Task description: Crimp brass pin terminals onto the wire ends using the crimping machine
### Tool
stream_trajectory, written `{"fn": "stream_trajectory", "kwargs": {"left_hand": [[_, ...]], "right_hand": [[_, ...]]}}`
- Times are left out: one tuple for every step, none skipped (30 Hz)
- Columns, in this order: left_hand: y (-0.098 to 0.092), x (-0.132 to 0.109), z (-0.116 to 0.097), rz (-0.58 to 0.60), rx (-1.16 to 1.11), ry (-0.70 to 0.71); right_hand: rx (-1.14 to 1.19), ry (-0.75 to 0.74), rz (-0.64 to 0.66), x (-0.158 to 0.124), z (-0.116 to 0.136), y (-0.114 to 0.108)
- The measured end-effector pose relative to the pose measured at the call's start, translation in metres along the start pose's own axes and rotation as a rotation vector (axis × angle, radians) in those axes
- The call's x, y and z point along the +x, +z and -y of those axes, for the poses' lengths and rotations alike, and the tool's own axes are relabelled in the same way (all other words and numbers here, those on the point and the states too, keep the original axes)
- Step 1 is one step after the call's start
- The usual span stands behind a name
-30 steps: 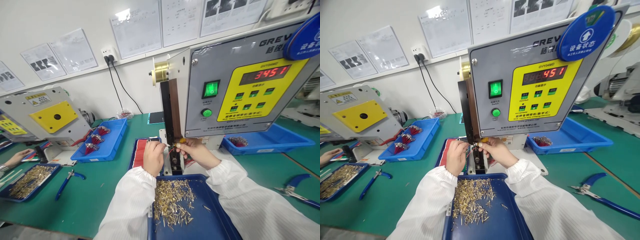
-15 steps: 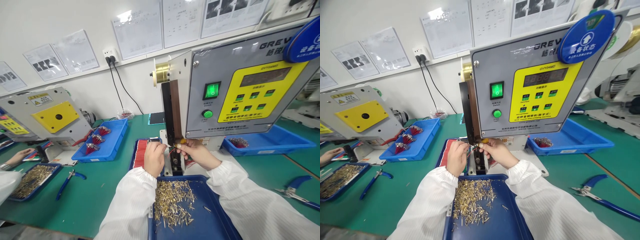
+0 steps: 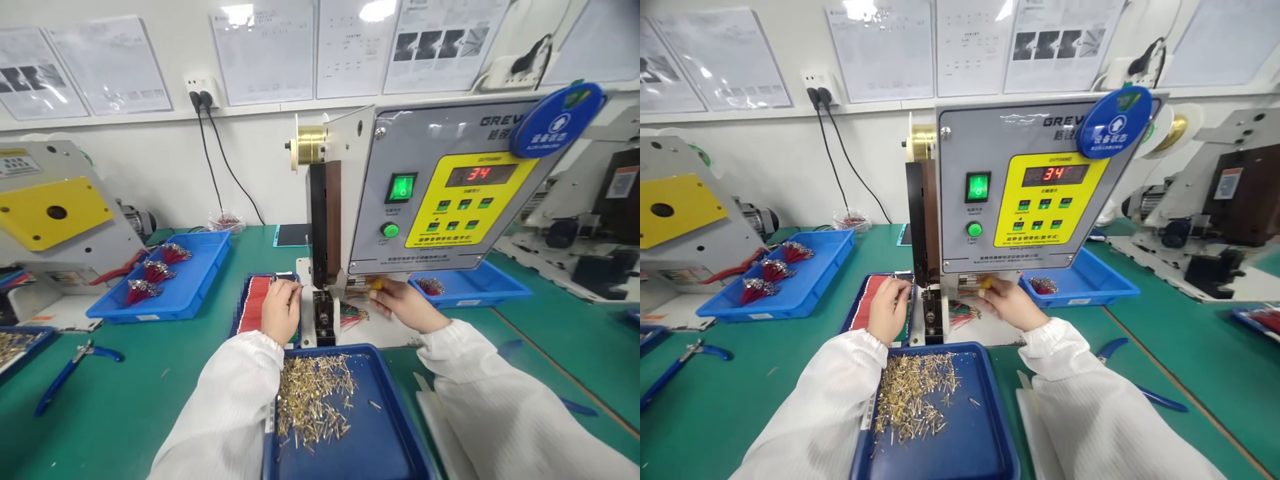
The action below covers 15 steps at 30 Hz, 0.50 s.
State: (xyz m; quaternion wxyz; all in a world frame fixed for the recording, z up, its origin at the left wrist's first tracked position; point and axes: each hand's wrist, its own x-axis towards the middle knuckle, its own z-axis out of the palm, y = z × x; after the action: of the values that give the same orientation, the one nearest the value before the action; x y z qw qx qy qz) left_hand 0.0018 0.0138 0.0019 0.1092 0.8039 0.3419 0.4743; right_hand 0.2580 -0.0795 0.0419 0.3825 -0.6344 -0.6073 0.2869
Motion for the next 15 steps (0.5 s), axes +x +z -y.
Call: {"fn": "stream_trajectory", "kwargs": {"left_hand": [[0.0,0.0,0.0,0.001,-0.003,-0.007],[0.0,-0.001,0.0,0.001,-0.004,-0.01],[0.0,-0.001,0.0,0.002,-0.004,-0.012],[0.0,-0.001,0.0,0.004,-0.004,-0.013],[0.0,-0.001,0.0,0.005,-0.005,-0.014],[0.0,-0.001,-0.001,0.008,-0.008,-0.014],[0.0,-0.001,-0.001,0.011,-0.011,-0.014],[0.0,-0.001,-0.001,0.014,-0.015,-0.015],[0.0,-0.001,-0.001,0.015,-0.018,-0.017],[0.001,-0.001,0.0,0.016,-0.022,-0.017],[0.001,-0.001,0.0,0.016,-0.026,-0.017],[0.001,-0.002,0.0,0.017,-0.03,-0.016],[0.001,-0.002,0.0,0.017,-0.034,-0.014],[0.002,-0.002,0.0,0.019,-0.036,-0.014],[0.002,-0.002,0.0,0.022,-0.037,-0.016]], "right_hand": [[-0.047,0.014,-0.019,-0.003,-0.005,-0.002],[-0.11,0.032,-0.028,-0.004,-0.009,-0.002],[-0.171,0.047,-0.031,-0.005,-0.012,-0.001],[-0.235,0.053,-0.025,-0.005,-0.013,0.002],[-0.299,0.051,-0.017,-0.005,-0.014,0.006],[-0.355,0.044,-0.009,-0.004,-0.013,0.009],[-0.395,0.036,0.001,-0.004,-0.013,0.013],[-0.427,0.026,0.006,-0.003,-0.012,0.015],[-0.451,0.013,0.007,-0.003,-0.011,0.017],[-0.47,-0.004,0.001,-0.003,-0.009,0.017],[-0.488,-0.021,-0.009,-0.004,-0.006,0.017],[-0.508,-0.035,-0.018,-0.007,-0.001,0.017],[-0.529,-0.05,-0.009,-0.01,0.004,0.017],[-0.556,-0.056,0.024,-0.015,0.011,0.017],[-0.586,-0.057,0.089,-0.021,0.019,0.018]]}}
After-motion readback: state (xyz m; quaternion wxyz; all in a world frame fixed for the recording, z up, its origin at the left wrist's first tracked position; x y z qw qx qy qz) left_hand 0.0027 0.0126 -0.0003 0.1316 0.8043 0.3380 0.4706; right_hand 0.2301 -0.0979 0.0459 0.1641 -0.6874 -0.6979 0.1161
